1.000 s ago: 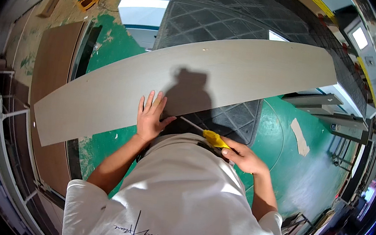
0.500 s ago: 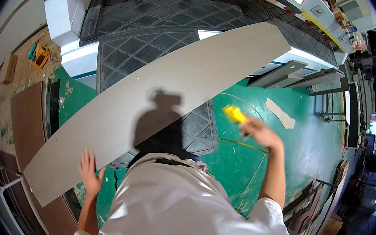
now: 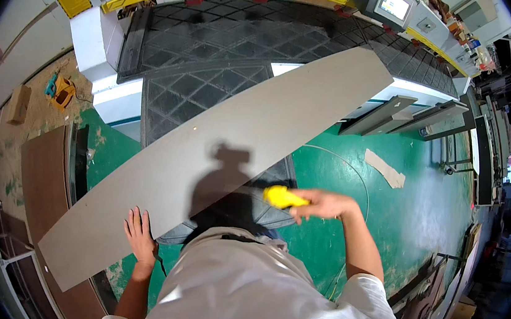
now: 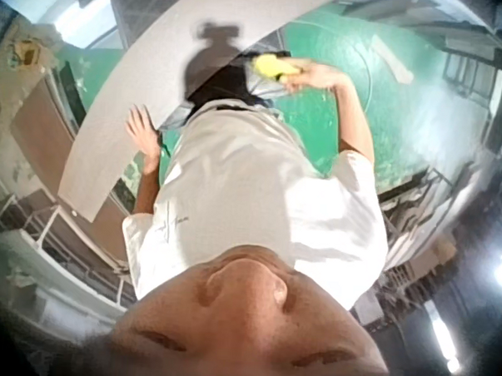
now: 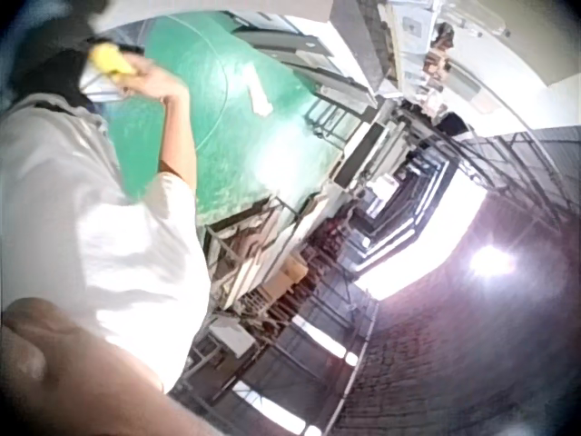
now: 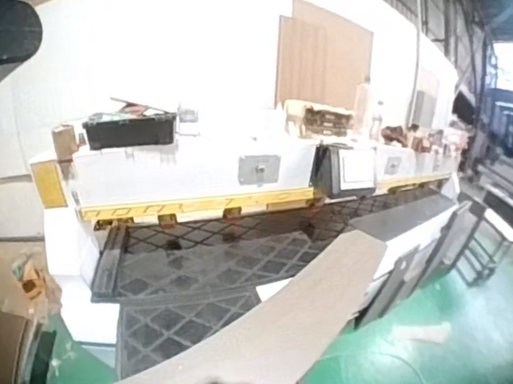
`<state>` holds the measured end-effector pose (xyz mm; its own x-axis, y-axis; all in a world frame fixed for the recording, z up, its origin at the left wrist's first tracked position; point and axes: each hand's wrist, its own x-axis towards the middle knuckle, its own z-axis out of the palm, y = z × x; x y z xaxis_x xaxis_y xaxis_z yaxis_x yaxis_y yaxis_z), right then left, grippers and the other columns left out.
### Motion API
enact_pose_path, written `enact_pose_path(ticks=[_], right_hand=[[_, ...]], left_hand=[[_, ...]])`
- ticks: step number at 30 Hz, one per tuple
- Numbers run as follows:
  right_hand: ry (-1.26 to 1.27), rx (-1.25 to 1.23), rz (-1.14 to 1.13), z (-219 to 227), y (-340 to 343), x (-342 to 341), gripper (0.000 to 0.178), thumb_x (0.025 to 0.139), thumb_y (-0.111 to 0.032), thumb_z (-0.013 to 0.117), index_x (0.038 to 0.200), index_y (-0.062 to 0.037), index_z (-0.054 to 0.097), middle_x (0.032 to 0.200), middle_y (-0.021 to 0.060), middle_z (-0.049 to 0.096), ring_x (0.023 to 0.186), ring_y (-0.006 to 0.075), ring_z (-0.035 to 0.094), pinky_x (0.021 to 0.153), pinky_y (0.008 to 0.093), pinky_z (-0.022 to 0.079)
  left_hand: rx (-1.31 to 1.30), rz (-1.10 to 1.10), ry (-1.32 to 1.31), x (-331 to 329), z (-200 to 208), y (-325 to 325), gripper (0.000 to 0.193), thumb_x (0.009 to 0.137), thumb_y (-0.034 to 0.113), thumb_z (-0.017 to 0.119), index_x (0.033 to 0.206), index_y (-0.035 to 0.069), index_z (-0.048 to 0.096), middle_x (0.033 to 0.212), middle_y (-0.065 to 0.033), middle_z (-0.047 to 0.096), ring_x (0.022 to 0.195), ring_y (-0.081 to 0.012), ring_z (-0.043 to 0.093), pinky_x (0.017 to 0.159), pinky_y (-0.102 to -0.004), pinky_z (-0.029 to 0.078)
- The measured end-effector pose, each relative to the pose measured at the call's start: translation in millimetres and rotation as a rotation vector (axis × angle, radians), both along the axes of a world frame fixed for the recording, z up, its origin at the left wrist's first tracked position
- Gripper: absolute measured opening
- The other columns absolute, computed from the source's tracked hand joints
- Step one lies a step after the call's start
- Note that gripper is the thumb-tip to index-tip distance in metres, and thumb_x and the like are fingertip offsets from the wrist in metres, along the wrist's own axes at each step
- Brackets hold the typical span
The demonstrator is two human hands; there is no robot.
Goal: The person uses a yellow air blow gun to remove dust and debris from the surface and edges of a large rectangular wood panel. They rotate the panel to access different sides and place it on a machine table.
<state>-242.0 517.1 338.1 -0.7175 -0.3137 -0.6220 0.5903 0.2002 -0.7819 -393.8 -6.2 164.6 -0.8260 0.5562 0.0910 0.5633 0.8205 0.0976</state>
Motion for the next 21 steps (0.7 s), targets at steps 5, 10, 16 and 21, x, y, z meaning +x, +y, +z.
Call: enact_pose_path(ticks=[5,10,16,21], right_hand=[[0.093,0.253,-0.636,-102,93,-11,0.039,0.092,-0.007,0.063,0.131,-0.007,0.058,0.109,0.0064,0.069,0.099,0.0155,0.066,0.078,0.0304,0.059],[-0.053,0.594,-1.038,-159,128,-46,0.035,0.093,-0.012,0.066,0.127,-0.0067,0.06,0.099,0.0067,0.069,0.064,0.0172,0.063,0.048,0.031,0.049],[-0.047,0.085,-1.231,-196,146,-47,0.018,0.099,-0.019,0.066,0.11,-0.0068,0.058,0.087,0.0041,0.059,0.052,0.0136,0.05,0.041,0.0317,0.043],[0.009,-0.13,-1.345,-205,147,-46,0.016,0.096,-0.018,0.068,0.095,-0.0048,0.059,0.073,0.0037,0.055,0.048,0.0141,0.048,0.042,0.0318,0.041]], left_hand=[[0.049,0.025,-0.032,4,13,7,0.087,0.068,-0.013,0.062,0.151,0.008,0.047,0.165,-0.0168,0.036,0.153,-0.0399,0.03,0.124,-0.0611,0.021],[0.1,0.06,-0.006,9,12,9,0.083,0.069,-0.013,0.062,0.149,0.007,0.049,0.164,-0.0173,0.038,0.153,-0.0401,0.03,0.124,-0.062,0.02],[0.075,0.061,0.02,10,5,3,0.083,0.07,-0.013,0.062,0.149,0.008,0.05,0.164,-0.0174,0.037,0.154,-0.0405,0.029,0.125,-0.0625,0.019],[0.095,0.069,-0.06,12,13,6,0.085,0.069,-0.015,0.061,0.15,0.008,0.049,0.165,-0.0177,0.035,0.154,-0.0408,0.027,0.126,-0.062,0.017]])
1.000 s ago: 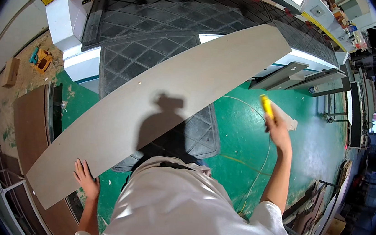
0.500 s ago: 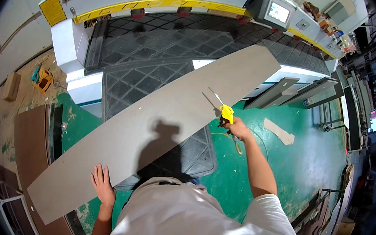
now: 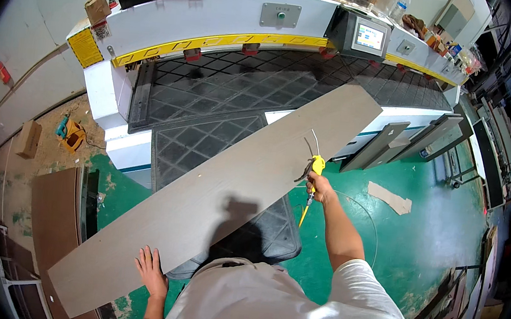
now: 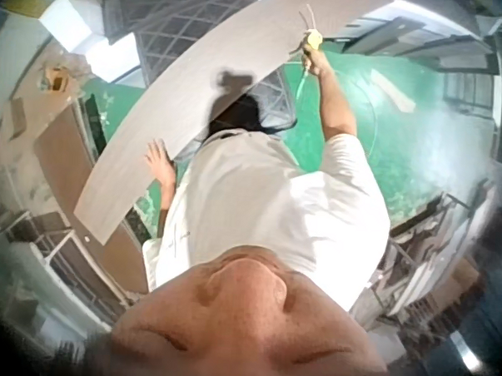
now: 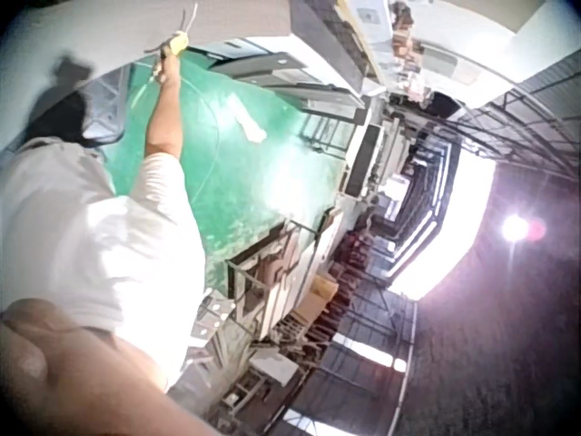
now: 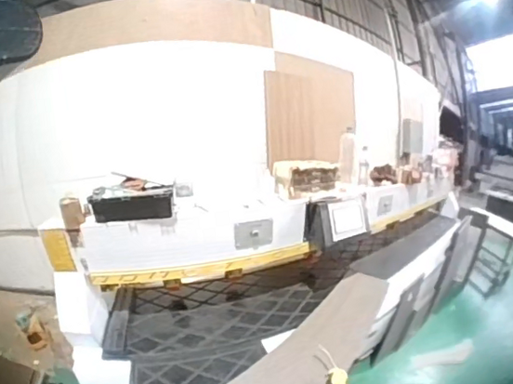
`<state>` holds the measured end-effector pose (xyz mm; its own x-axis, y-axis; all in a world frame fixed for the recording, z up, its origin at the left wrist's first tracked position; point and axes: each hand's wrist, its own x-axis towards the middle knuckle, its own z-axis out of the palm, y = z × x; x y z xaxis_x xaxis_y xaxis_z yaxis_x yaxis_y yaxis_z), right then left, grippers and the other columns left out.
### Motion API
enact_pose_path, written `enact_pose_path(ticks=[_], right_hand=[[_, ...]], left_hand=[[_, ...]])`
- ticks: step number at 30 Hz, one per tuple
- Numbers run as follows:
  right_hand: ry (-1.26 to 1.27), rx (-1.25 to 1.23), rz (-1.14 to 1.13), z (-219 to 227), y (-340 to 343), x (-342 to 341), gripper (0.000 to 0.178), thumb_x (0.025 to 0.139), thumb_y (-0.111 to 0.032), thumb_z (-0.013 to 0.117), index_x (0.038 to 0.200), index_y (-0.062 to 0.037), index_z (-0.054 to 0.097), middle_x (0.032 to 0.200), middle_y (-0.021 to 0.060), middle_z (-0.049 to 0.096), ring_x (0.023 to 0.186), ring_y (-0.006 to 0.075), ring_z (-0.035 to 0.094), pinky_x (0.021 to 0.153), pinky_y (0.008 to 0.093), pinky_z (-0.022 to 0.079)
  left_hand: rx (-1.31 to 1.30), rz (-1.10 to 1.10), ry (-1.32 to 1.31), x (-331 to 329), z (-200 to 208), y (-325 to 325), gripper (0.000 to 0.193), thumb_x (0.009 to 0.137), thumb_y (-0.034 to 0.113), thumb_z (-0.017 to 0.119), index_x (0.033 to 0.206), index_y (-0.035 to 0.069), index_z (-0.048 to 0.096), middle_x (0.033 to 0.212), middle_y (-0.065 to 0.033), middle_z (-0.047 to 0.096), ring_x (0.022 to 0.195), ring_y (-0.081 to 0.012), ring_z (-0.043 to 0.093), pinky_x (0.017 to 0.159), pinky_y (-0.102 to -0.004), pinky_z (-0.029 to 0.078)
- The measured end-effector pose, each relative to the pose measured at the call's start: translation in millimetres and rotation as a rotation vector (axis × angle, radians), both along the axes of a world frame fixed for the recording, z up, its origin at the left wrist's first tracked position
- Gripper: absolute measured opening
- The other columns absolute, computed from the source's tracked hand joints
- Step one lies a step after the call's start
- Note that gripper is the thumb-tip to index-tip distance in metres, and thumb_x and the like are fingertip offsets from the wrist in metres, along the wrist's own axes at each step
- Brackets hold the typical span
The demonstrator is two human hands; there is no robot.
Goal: The person uses a yellow air blow gun to remove dust and debris from the surface and edges of a large rectangular wood panel. They rotate the panel to access different sides and place it on a machine table.
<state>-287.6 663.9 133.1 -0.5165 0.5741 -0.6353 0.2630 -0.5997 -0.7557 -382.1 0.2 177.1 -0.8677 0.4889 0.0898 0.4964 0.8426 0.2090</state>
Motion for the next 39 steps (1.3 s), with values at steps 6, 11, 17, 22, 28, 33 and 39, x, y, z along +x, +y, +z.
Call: enact_pose_path(ticks=[6,11,17,22,28,33,39], right_hand=[[-0.124,0.216,0.08,40,-23,-4,0.019,0.094,-0.017,0.065,0.083,-0.0041,0.057,0.058,0.0012,0.047,0.044,0.0134,0.043,0.041,0.0309,0.035],[-0.067,0.296,0.053,128,-70,29,0.016,0.093,-0.019,0.07,0.091,-0.0043,0.064,0.056,-0.001,0.049,0.041,0.0107,0.042,0.04,0.0292,0.035],[0.287,0.271,0.241,222,-81,27,0.027,0.088,-0.008,0.068,0.112,0.0013,0.06,0.1,0.0102,0.074,0.064,0.0109,0.06,0.046,0.0248,0.043],[0.503,0.018,0.871,243,-116,0,0.052,0.09,-0.003,0.064,0.141,-0.0053,0.055,0.13,0.0105,0.069,0.115,0.021,0.065,0.064,0.0298,0.062],[0.437,-0.342,1.322,172,-182,29,0.04,0.105,-0.029,0.062,0.14,-0.0093,0.057,0.113,0.0045,0.073,0.114,0.0157,0.068,0.06,0.0307,0.06],[-0.098,0.858,0.739,110,-97,91,0.035,0.087,-0.038,0.082,0.097,-0.0061,0.073,0.079,0.0023,0.071,0.063,0.0148,0.065,0.059,0.0329,0.054],[-0.394,0.501,-0.359,99,92,233,0.034,0.094,-0.031,0.073,0.101,0.0016,0.067,0.08,0.0096,0.069,0.054,0.0203,0.067,0.052,0.0371,0.054]], left_hand=[[-0.017,0.001,-0.09,-2,25,-9,0.087,0.067,-0.016,0.06,0.15,0.006,0.049,0.165,-0.0187,0.036,0.154,-0.0417,0.028,0.126,-0.0615,0.016],[-0.056,-0.025,-0.321,-9,129,-45,0.082,0.067,-0.017,0.056,0.145,0.006,0.056,0.156,-0.0229,0.047,0.148,-0.0449,0.038,0.123,-0.0583,0.027],[-0.375,0.016,-0.549,-100,245,-57,0.074,0.069,-0.009,0.059,0.137,0.017,0.067,0.113,-0.0215,0.072,0.108,-0.0382,0.07,0.099,-0.045,0.054],[-0.303,-0.137,-0.292,-146,254,25,0.031,0.077,0.018,0.078,0.106,0.008,0.073,0.086,-0.0212,0.072,0.087,-0.0443,0.069,0.077,-0.0516,0.054],[-0.135,-0.231,-0.156,-143,234,212,0.045,0.08,0.036,0.084,0.11,0.006,0.07,0.086,-0.0209,0.073,0.088,-0.0429,0.07,0.078,-0.0517,0.054],[-0.142,-0.237,-0.034,-138,230,249,0.057,0.077,0.042,0.087,0.116,0.003,0.07,0.083,-0.022,0.073,0.086,-0.0429,0.071,0.078,-0.0498,0.055],[-0.035,-0.322,-0.072,-186,205,248,0.07,0.073,0.047,0.089,0.12,-0.002,0.069,0.087,-0.0244,0.073,0.09,-0.042,0.072,0.08,-0.047,0.055]])
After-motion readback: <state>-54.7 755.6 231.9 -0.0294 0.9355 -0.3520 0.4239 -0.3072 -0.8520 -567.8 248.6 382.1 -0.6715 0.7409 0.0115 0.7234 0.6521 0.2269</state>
